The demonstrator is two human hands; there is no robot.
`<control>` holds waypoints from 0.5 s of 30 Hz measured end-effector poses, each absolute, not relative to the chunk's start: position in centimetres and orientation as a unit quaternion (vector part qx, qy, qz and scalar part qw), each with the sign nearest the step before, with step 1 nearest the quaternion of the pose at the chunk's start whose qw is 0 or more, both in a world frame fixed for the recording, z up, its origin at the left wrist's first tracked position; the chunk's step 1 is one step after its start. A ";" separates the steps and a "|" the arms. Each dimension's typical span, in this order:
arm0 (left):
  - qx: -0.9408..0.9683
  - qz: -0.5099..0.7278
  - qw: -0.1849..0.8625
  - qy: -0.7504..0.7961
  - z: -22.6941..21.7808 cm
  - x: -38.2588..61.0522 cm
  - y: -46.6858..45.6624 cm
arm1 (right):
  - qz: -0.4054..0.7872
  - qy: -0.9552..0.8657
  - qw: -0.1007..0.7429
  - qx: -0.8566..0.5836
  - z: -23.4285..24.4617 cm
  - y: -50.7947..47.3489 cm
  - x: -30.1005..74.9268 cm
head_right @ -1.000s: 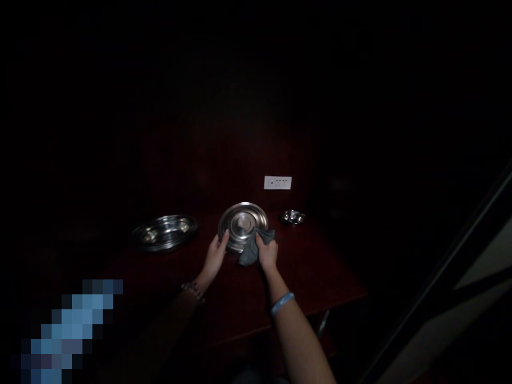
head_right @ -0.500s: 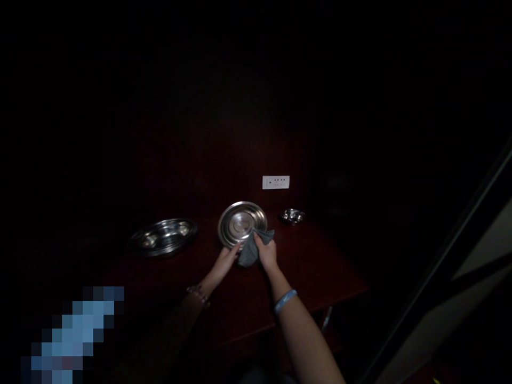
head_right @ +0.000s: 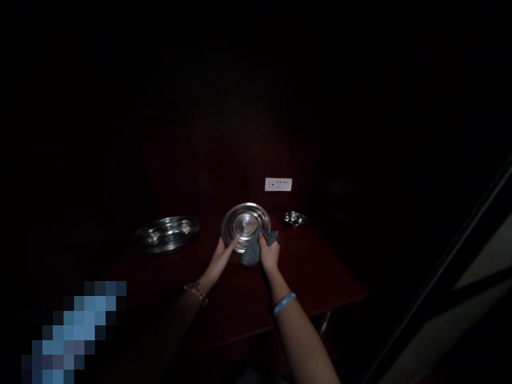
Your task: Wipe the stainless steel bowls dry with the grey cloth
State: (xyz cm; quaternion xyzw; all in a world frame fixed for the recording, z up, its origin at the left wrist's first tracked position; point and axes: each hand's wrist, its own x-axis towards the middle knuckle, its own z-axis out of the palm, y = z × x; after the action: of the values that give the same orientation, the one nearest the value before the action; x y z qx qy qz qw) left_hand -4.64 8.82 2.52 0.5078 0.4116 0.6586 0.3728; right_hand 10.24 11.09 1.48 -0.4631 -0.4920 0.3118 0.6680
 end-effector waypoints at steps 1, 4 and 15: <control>0.504 0.647 0.392 0.416 2.3 -4.4 8.9 | 0.314 -0.488 0.669 -0.464 1.4 11.2 10.2; 0.487 0.620 0.439 0.430 1.7 -4.2 9.1 | 0.321 -0.490 0.668 -0.459 1.3 11.4 10.2; 0.466 0.618 0.456 0.439 2.0 -4.6 8.4 | 0.319 -0.516 0.632 -0.482 1.2 11.3 10.3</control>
State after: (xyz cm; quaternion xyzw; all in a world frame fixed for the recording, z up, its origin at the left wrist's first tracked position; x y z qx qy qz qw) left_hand -4.56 8.39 1.96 0.4661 0.4390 0.6178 0.4565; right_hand 10.32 11.26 1.21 -0.4822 -0.5159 0.3186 0.6323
